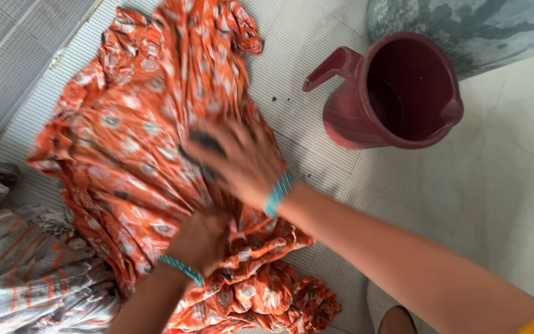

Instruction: The person scrubs an orange patterned cloth on a tiled floor using hands and a brush. They apply soap from a container and rinse the cloth with water from a red pitcher, repeating the scrubbing and rinsing process.

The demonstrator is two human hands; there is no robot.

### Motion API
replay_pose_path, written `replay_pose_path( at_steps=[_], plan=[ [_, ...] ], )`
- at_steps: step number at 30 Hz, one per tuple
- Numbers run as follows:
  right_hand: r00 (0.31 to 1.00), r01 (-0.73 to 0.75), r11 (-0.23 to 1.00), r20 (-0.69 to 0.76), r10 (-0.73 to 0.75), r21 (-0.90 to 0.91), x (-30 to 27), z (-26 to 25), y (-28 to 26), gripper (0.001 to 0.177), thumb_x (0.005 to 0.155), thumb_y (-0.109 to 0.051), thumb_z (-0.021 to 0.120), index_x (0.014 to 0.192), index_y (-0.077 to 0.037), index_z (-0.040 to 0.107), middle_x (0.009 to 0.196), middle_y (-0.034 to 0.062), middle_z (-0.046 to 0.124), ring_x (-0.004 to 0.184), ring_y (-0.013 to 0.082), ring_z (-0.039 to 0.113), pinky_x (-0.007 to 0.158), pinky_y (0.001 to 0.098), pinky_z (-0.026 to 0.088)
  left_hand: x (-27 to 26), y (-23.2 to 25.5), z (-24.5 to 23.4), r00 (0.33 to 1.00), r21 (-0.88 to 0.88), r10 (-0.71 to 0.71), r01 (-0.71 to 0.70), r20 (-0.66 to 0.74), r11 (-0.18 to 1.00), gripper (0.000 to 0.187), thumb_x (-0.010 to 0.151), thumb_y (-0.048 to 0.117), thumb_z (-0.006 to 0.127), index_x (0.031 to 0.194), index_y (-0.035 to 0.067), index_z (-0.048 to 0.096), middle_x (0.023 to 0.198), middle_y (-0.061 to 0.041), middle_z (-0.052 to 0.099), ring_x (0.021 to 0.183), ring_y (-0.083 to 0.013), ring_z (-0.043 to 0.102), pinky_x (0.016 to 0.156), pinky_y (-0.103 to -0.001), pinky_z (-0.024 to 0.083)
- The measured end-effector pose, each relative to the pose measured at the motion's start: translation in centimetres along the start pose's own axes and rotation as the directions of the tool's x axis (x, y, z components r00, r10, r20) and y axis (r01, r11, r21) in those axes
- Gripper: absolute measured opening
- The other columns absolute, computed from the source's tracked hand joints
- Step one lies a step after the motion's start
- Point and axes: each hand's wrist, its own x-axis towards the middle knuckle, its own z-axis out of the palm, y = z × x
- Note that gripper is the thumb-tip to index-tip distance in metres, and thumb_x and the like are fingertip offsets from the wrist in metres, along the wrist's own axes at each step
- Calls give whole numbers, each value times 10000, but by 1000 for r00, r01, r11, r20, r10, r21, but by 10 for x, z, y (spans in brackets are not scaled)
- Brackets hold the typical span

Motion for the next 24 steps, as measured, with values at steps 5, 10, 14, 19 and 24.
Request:
replay_pose_path(
  at_steps=[5, 10, 14, 19, 24],
  plan=[
    [995, 99, 995, 10, -99, -17, -14, -1, 19, 1101, 756, -55, 845, 1595, -440, 244, 1674, 47, 307, 1477, 303, 389, 1186, 591, 382, -14, 6, -3, 996, 12, 84, -84, -19, 996, 29, 799, -12, 679, 812, 10, 693, 881, -161, 723, 913, -341, 694, 817, -445, 558],
    [989, -105, 994, -96, 108, 35, 46, 8, 43, 1015, 753, -211, 880, 1567, -394, 301, 1591, 70, 355, 1399, 349, 408, 1097, 564, 390, -16, 9, -11, 996, -5, 87, -87, -15, 996, 49, 832, 45, 698, 871, 16, 687, 890, -164, 706, 928, -344, 680, 819, -454, 548],
    [976, -209, 978, -67, 208, -17, 58, 7, 22, 939, 788, -183, 858, 1558, -343, 345, 1548, 113, 394, 1345, 357, 424, 1003, 572, 433, -36, 3, -15, 974, -110, -21, -4, -224, 994, 151, 869, 110, 670, 1013, 72, 693, 1042, -122, 717, 1039, -283, 698, 913, -397, 577],
    [996, 65, 990, -66, -57, 123, 27, 19, -67, 894, 815, -120, 805, 1549, -346, 346, 1553, 135, 380, 1380, 368, 460, 1099, 679, 409, -71, -37, -51, 788, 246, -280, 472, -549, 847, 1394, 497, 557, 852, 1487, -129, 150, 1559, -364, 100, 1474, -455, 66, 1177, -507, 138],
    [969, 229, 960, 56, -241, 160, 28, 20, -91, 975, 802, 36, 713, 1561, -419, 303, 1669, 114, 296, 1380, 359, 457, 1095, 631, 419, -72, -71, -44, 777, 370, -517, 627, -358, 686, 1611, 492, 732, 836, 1547, -121, -33, 1603, -359, -158, 1509, -469, -194, 1250, -532, -18]
  ],
)
